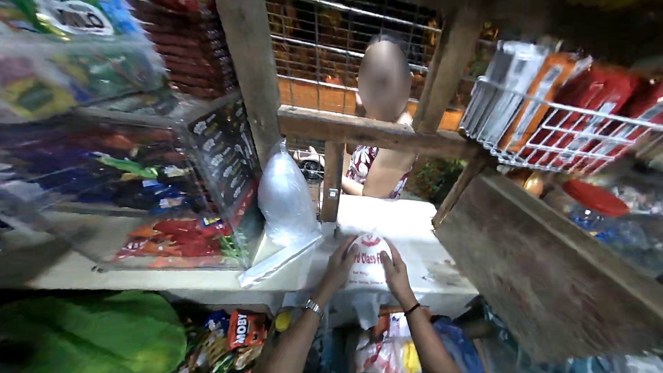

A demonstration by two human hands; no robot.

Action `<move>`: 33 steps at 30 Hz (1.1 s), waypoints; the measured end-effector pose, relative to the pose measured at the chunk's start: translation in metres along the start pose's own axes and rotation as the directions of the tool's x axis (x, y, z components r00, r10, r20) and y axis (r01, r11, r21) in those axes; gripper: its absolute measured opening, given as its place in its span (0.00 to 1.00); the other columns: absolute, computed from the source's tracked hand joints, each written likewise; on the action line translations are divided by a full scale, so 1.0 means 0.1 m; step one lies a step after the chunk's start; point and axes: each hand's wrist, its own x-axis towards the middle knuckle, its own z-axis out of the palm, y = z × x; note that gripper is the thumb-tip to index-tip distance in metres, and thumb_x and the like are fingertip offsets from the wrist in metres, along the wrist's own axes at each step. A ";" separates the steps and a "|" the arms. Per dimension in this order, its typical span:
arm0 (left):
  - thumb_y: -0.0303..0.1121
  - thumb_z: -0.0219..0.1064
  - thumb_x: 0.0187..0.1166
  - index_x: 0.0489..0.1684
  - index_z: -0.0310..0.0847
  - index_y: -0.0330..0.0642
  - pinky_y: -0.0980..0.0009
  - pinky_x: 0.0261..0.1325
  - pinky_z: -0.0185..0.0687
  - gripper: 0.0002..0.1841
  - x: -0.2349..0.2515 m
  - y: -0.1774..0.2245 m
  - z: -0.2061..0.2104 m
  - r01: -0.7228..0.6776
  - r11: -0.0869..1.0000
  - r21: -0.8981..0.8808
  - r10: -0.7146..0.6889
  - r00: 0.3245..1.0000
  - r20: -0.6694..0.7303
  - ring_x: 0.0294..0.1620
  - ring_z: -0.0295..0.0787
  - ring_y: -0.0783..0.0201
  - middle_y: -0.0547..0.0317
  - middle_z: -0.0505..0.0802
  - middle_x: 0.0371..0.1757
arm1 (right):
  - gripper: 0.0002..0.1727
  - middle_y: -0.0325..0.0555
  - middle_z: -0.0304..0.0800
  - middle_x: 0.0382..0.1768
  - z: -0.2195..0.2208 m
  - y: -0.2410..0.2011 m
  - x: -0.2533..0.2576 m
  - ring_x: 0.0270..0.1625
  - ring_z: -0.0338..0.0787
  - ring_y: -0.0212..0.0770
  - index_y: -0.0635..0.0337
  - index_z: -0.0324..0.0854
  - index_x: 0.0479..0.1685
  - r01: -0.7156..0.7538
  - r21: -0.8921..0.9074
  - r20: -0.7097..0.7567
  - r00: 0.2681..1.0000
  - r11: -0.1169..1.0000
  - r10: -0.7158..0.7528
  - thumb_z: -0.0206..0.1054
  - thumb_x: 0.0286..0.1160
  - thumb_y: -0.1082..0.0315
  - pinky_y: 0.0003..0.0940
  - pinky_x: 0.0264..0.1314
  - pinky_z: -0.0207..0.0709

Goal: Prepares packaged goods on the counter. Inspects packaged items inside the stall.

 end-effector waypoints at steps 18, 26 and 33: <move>0.41 0.62 0.88 0.90 0.58 0.37 0.61 0.70 0.81 0.33 -0.47 0.32 0.11 0.009 0.994 -0.106 -0.018 0.996 -0.085 0.66 0.87 0.57 0.39 0.83 0.75 | 0.30 0.62 0.77 0.77 -0.05 -0.12 -0.43 0.69 0.86 0.32 0.73 0.61 0.86 0.079 0.085 -0.053 0.996 0.993 -0.074 0.54 0.87 0.69 0.27 0.72 0.78; 0.33 0.79 0.71 0.78 0.68 0.33 0.68 0.69 0.85 0.35 -2.06 0.35 0.40 0.246 0.871 -0.425 -0.253 0.967 0.041 0.61 0.90 0.70 0.53 0.91 0.62 | 0.30 0.61 0.83 0.68 -0.36 -0.08 -1.59 0.64 0.85 0.25 0.82 0.61 0.82 -0.184 -0.004 0.262 0.948 0.983 0.179 0.50 0.89 0.65 0.24 0.71 0.75; 0.43 0.82 0.68 0.79 0.71 0.35 0.45 0.73 0.79 0.40 -2.91 0.51 0.86 0.409 0.906 -0.111 -0.422 0.894 -0.151 0.65 0.89 0.47 0.37 0.90 0.63 | 0.38 0.61 0.75 0.69 -0.72 0.39 -1.90 0.65 0.82 0.26 0.83 0.48 0.83 -0.287 -0.093 0.744 0.616 0.953 0.258 0.50 0.87 0.57 0.25 0.69 0.78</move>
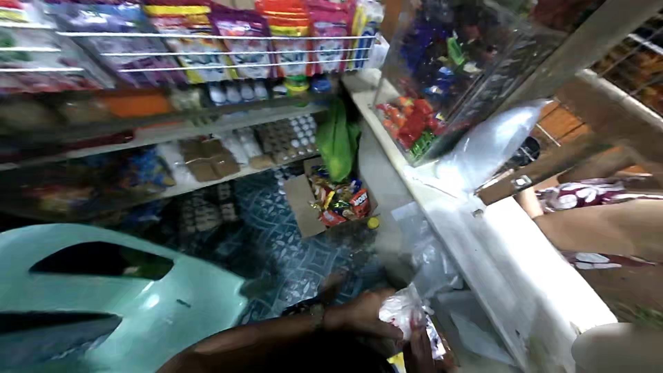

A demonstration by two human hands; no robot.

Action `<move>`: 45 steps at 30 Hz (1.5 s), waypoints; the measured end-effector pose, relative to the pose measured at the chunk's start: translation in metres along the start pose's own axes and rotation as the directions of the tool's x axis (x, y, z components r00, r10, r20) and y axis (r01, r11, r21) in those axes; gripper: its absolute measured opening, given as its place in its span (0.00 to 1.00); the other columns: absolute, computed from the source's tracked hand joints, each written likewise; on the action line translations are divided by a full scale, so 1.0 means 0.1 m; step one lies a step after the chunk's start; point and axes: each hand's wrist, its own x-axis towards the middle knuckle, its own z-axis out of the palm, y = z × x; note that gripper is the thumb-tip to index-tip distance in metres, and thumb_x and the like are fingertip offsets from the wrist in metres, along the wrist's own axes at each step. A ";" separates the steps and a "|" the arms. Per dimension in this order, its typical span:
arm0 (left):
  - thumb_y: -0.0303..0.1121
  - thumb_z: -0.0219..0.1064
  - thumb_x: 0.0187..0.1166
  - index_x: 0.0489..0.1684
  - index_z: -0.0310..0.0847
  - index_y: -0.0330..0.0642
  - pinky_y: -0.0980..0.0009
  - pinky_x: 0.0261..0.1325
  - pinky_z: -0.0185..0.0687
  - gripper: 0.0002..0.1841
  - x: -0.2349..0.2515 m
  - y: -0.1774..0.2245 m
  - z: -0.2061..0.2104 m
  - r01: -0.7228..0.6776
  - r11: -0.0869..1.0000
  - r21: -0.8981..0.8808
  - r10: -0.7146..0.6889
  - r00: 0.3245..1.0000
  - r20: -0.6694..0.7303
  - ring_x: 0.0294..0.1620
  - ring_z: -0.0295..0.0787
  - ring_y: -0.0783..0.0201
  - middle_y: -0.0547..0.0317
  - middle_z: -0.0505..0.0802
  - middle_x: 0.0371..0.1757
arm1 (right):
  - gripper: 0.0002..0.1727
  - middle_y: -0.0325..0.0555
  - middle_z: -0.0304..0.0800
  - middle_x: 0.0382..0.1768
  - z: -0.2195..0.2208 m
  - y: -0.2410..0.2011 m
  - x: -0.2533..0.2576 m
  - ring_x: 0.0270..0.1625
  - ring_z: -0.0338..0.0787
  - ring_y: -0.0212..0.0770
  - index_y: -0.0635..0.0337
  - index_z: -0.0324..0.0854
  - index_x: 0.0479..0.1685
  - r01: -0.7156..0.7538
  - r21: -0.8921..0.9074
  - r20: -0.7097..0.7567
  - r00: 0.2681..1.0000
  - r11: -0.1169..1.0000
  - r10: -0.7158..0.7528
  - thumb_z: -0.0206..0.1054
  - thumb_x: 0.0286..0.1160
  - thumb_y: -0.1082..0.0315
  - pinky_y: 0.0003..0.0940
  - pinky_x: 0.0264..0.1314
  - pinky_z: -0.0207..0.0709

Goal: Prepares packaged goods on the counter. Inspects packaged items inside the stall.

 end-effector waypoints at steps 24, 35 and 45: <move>0.37 0.93 0.49 0.98 0.33 0.46 0.38 0.71 0.77 0.73 -1.15 0.37 -0.19 0.011 0.986 0.165 0.008 0.993 -0.118 0.67 0.84 0.33 0.25 0.83 0.69 | 0.54 0.60 0.89 0.61 0.62 -0.56 -0.30 0.59 0.88 0.25 0.77 0.73 0.73 0.544 -0.262 0.322 0.828 0.797 -0.459 0.84 0.47 0.45 0.22 0.64 0.80; 0.46 0.82 0.66 0.69 0.85 0.42 0.43 0.67 0.83 0.31 -1.35 0.03 -0.97 0.150 0.974 0.170 -0.067 0.907 -0.415 0.60 0.92 0.48 0.45 0.95 0.58 | 0.58 0.66 0.83 0.65 1.51 -0.73 0.46 0.66 0.86 0.38 0.82 0.60 0.78 0.695 -0.240 0.465 0.695 0.678 -0.548 0.72 0.64 0.34 0.30 0.69 0.80; 0.33 0.82 0.66 0.57 0.84 0.34 0.64 0.56 0.93 0.23 -1.36 -0.12 -1.45 0.032 0.886 -0.463 -0.308 0.787 -0.535 0.46 0.96 0.65 0.56 0.96 0.45 | 0.30 0.69 0.73 0.77 1.65 -0.51 0.37 0.76 0.81 0.45 0.79 0.53 0.86 -0.011 -0.189 0.199 0.979 0.982 0.049 0.48 0.89 0.70 0.36 0.79 0.75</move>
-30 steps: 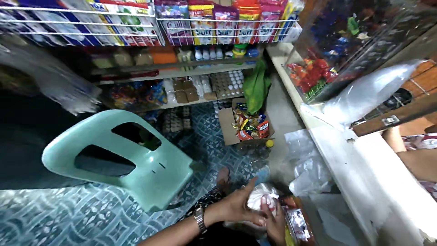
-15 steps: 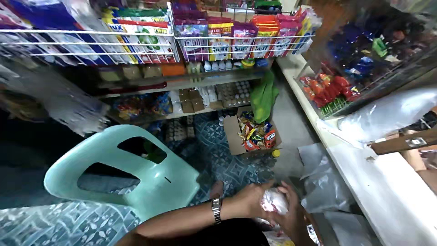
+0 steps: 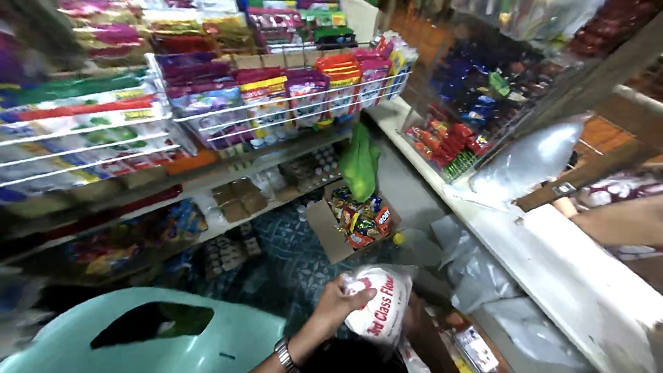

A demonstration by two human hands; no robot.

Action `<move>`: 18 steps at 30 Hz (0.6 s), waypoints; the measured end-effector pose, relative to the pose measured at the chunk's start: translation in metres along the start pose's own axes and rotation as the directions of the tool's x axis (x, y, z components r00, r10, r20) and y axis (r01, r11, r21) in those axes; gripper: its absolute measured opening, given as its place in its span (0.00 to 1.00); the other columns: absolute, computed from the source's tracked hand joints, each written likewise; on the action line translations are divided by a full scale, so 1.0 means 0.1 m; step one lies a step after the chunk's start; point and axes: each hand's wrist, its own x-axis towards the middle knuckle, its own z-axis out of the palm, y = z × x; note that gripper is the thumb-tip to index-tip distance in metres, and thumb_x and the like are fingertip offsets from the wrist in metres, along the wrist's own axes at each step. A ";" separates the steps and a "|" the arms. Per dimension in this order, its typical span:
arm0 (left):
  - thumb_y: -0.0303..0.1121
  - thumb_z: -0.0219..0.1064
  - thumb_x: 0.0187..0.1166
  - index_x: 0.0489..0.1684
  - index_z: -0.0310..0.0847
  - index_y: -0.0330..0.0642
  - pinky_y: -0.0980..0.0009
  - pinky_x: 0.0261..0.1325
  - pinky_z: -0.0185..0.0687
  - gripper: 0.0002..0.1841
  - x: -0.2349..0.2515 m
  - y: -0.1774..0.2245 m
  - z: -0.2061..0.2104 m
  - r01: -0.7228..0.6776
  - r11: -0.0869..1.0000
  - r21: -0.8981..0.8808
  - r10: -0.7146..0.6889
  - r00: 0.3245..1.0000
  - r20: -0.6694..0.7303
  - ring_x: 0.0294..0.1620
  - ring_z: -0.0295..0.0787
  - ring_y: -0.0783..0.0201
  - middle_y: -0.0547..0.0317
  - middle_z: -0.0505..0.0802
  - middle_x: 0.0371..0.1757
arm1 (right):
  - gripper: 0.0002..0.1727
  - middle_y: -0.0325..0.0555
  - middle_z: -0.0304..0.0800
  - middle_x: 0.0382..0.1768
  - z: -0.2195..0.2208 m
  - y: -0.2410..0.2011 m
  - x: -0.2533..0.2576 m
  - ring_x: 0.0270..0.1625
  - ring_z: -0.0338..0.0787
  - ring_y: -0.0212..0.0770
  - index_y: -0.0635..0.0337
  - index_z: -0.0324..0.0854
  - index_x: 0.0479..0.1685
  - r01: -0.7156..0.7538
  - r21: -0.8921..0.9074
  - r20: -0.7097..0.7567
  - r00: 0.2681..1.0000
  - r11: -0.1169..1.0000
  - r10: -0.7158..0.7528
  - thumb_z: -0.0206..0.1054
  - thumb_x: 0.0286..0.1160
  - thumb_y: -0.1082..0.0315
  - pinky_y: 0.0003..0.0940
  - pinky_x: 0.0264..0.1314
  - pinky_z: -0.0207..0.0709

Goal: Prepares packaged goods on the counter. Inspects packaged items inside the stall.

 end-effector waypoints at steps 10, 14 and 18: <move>0.45 0.80 0.69 0.86 0.61 0.35 0.61 0.72 0.84 0.46 -0.03 -0.22 0.44 -0.132 0.971 0.199 0.095 0.978 0.185 0.68 0.87 0.61 0.44 0.85 0.72 | 0.32 0.59 0.87 0.60 -0.05 -0.20 -0.23 0.58 0.89 0.35 0.75 0.67 0.77 -0.150 0.221 -0.318 0.923 0.964 0.217 0.64 0.82 0.58 0.33 0.65 0.84; 0.48 0.78 0.67 0.94 0.50 0.39 0.57 0.71 0.82 0.53 0.00 -0.17 0.53 -0.146 0.970 0.196 0.125 0.985 0.116 0.73 0.82 0.52 0.37 0.77 0.81 | 0.38 0.61 0.86 0.60 -0.15 -0.21 -0.31 0.58 0.88 0.37 0.78 0.65 0.77 -0.084 0.180 -0.303 0.943 0.980 0.136 0.71 0.72 0.60 0.35 0.66 0.82; 0.52 0.78 0.69 0.86 0.65 0.37 0.54 0.73 0.83 0.45 0.01 -0.19 0.61 -0.213 0.926 0.312 0.143 0.962 0.235 0.67 0.89 0.57 0.43 0.89 0.69 | 0.40 0.59 0.89 0.57 -0.19 -0.17 -0.38 0.57 0.89 0.36 0.77 0.71 0.73 -0.064 0.150 -0.269 0.958 0.987 0.104 0.76 0.65 0.57 0.35 0.66 0.82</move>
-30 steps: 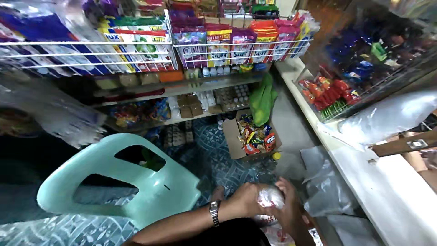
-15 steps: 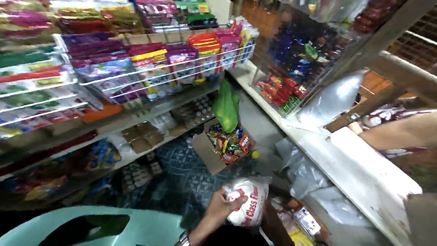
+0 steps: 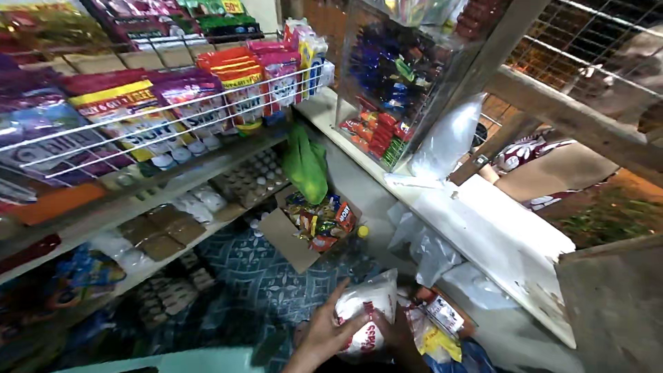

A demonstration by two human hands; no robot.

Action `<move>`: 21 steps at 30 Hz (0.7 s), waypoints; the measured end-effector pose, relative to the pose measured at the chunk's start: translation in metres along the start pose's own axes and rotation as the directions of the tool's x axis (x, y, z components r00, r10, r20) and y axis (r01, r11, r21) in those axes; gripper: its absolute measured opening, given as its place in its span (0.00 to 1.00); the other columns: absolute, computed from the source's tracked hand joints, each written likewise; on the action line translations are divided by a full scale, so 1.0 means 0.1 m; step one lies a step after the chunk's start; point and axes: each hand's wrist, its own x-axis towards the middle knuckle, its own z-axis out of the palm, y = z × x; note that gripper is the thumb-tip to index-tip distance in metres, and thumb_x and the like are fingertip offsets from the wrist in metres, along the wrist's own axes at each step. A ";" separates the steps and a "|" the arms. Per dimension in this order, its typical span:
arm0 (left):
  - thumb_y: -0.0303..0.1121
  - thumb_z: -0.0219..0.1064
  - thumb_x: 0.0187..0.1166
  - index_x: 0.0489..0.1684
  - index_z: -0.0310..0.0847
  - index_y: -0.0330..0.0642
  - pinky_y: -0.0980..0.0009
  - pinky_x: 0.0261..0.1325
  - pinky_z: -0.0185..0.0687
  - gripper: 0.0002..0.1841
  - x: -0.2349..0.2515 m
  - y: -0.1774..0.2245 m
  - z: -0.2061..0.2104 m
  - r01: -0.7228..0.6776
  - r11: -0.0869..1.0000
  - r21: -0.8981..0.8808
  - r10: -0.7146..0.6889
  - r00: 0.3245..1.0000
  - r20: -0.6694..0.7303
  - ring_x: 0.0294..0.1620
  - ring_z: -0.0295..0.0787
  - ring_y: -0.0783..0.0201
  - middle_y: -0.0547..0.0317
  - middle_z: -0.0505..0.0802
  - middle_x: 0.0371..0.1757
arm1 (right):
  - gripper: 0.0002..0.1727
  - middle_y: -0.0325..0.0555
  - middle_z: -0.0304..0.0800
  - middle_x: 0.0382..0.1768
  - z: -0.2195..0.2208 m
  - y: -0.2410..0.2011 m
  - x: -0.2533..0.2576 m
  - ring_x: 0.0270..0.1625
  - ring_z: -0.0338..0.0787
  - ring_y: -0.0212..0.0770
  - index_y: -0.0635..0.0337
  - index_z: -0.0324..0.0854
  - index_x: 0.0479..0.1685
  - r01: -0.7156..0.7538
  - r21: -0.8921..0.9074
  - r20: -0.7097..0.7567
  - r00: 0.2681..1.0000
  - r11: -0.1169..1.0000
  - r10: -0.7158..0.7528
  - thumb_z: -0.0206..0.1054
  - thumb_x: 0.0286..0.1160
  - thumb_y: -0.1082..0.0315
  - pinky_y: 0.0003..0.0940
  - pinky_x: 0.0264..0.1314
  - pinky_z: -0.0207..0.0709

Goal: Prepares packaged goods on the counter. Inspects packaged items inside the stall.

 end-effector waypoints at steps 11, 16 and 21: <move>0.55 0.70 0.76 0.66 0.87 0.42 0.52 0.59 0.89 0.29 -0.03 0.00 0.30 0.025 0.985 0.170 -0.004 0.993 -0.119 0.50 0.95 0.60 0.52 0.97 0.50 | 0.36 0.51 0.92 0.51 -0.17 0.04 -0.10 0.52 0.92 0.29 0.75 0.73 0.69 0.066 0.087 -0.013 0.998 0.994 -0.065 0.76 0.66 0.59 0.29 0.61 0.86; 0.55 0.70 0.76 0.66 0.87 0.42 0.54 0.56 0.90 0.29 -0.05 0.02 0.34 0.019 0.987 0.159 0.002 0.991 -0.132 0.47 0.96 0.62 0.52 0.97 0.48 | 0.35 0.49 0.93 0.49 -0.21 0.05 -0.08 0.50 0.93 0.29 0.74 0.72 0.70 0.058 0.158 0.023 0.998 0.986 -0.063 0.76 0.66 0.60 0.29 0.60 0.88; 0.56 0.70 0.77 0.67 0.86 0.41 0.55 0.56 0.90 0.29 -0.09 0.03 0.35 0.063 0.987 0.145 -0.044 0.990 -0.133 0.47 0.95 0.61 0.51 0.96 0.49 | 0.34 0.49 0.94 0.48 -0.23 0.14 -0.05 0.49 0.94 0.31 0.75 0.72 0.69 0.085 0.179 0.060 0.993 0.980 -0.097 0.76 0.67 0.61 0.31 0.58 0.89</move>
